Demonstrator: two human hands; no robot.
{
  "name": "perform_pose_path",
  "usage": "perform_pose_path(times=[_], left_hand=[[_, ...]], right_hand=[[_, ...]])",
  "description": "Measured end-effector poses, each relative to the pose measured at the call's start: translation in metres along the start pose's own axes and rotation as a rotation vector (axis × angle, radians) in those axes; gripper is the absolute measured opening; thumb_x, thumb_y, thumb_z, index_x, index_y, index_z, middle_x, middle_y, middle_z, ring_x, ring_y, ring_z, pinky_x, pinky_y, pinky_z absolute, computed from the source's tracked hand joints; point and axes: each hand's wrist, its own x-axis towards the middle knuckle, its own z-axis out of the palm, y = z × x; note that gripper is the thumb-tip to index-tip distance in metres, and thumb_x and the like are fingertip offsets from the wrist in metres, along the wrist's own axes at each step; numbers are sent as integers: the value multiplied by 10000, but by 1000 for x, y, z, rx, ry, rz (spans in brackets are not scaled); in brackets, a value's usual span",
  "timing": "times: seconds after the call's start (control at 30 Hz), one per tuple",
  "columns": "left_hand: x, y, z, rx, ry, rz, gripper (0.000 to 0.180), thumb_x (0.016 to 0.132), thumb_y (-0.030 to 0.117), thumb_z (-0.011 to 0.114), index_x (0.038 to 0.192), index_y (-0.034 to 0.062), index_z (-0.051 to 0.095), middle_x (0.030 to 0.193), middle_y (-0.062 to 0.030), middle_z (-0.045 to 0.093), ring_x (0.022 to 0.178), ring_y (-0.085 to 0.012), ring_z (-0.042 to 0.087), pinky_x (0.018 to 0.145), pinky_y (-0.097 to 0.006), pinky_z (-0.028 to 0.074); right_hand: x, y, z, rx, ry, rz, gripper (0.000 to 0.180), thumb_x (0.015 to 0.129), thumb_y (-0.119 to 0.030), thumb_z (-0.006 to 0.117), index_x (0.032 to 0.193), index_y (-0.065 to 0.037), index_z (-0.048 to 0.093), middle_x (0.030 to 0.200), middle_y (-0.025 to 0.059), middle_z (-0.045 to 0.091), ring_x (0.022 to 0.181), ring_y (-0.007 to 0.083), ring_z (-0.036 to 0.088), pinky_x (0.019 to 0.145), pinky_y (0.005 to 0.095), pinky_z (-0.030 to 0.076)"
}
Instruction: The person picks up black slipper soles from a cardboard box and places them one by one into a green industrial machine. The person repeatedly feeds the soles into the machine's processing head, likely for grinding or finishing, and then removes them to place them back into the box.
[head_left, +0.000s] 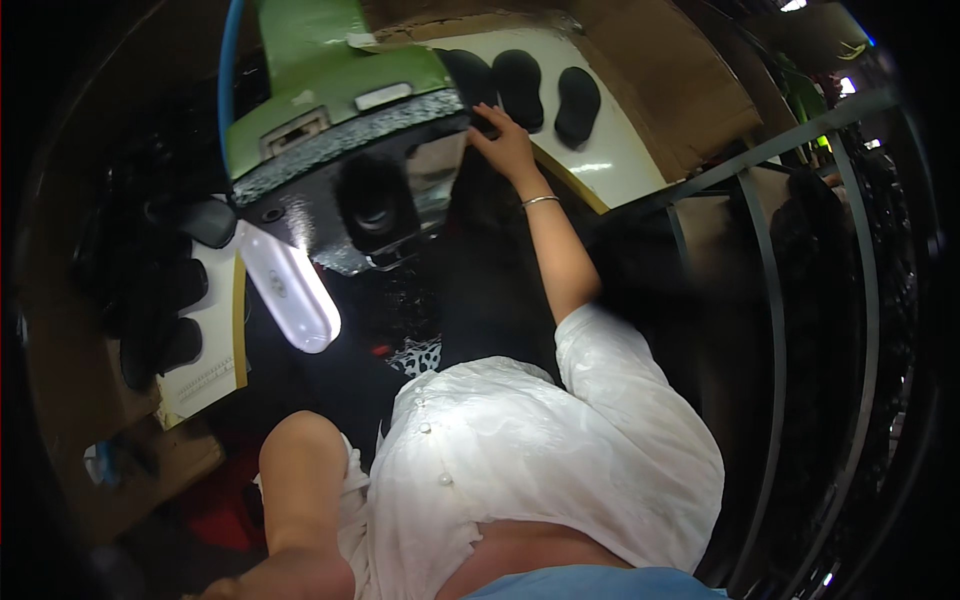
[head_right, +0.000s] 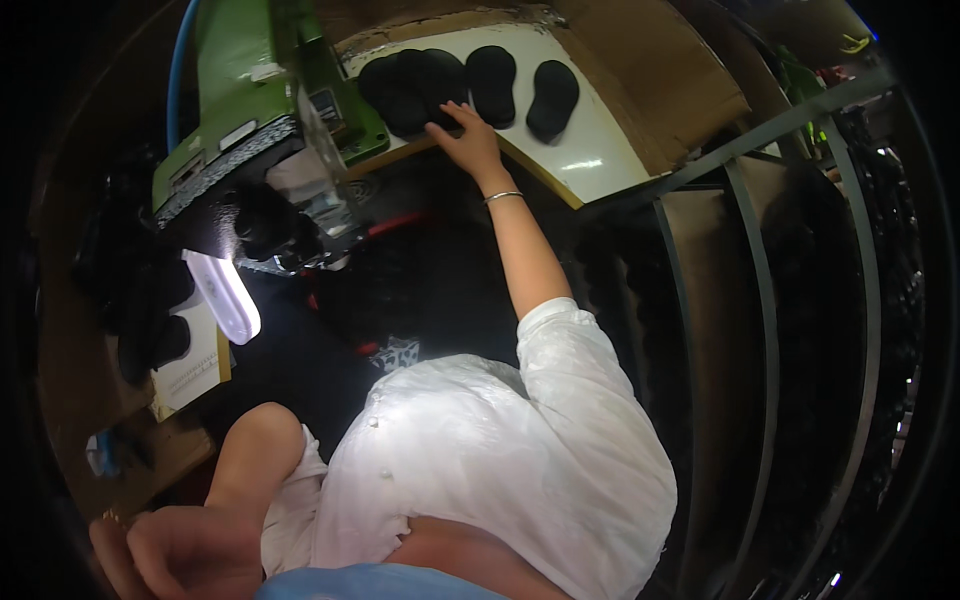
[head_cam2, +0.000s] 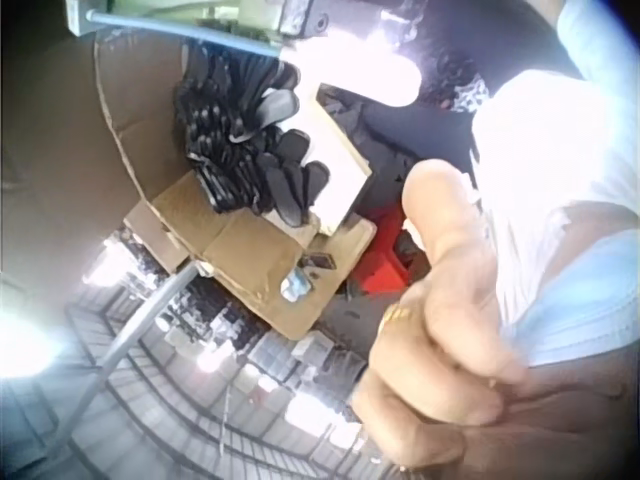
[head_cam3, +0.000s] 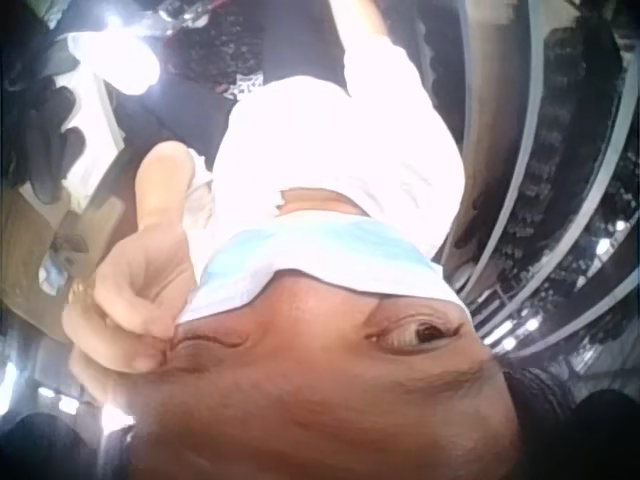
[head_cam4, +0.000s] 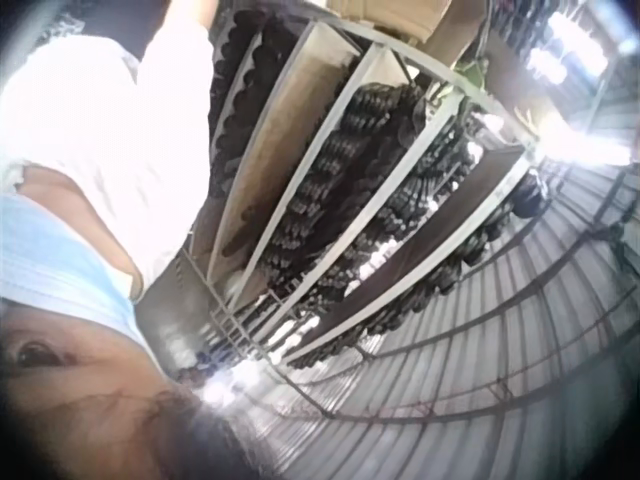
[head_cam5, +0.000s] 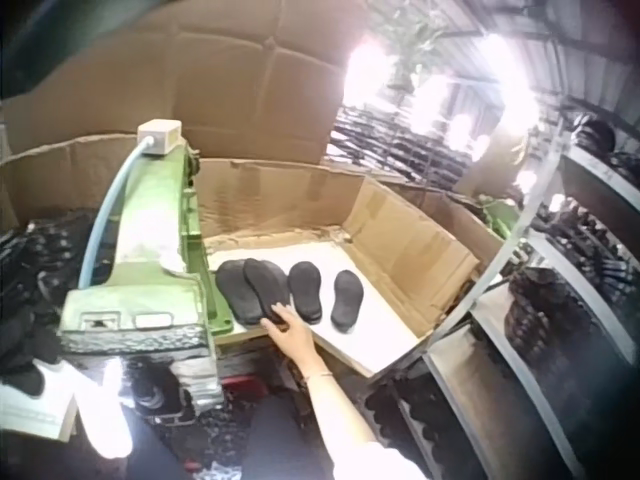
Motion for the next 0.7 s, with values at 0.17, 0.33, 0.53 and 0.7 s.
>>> perform_pose_path(times=[0.17,0.33,0.53,0.7], left_hand=[[-3,18,-56,483,-380,729,293,829,49,566,1115,97,526,1053,-3,533,908,-116,519,740,-212,461],[-27,5,-127,1038,-133,1192,73,782,68,549,717,48,525,752,-88,564,650,-214,556,575,-307,484],[-56,-23,-308,2114,-37,-40,461,685,62,676,1107,28,494,1155,-176,484,1113,-349,433,961,-430,334],[-34,-16,-390,2374,-44,-115,476,679,136,690,1110,62,504,1175,-141,492,1140,-341,426,969,-431,331]], right_hand=[[6,29,6,-150,9,-68,372,832,-344,616,1110,-97,618,1205,129,565,1181,295,484,977,376,391],[10,24,18,-108,158,-59,319,826,-259,609,1102,-100,612,1174,121,583,1171,306,488,980,382,386],[-48,-13,18,-475,-527,-221,283,797,-146,583,1056,-33,608,1066,172,600,1043,362,529,932,439,390],[-117,-66,29,-53,-320,-278,293,784,-140,608,1048,-14,595,1054,193,590,998,386,534,900,457,395]])
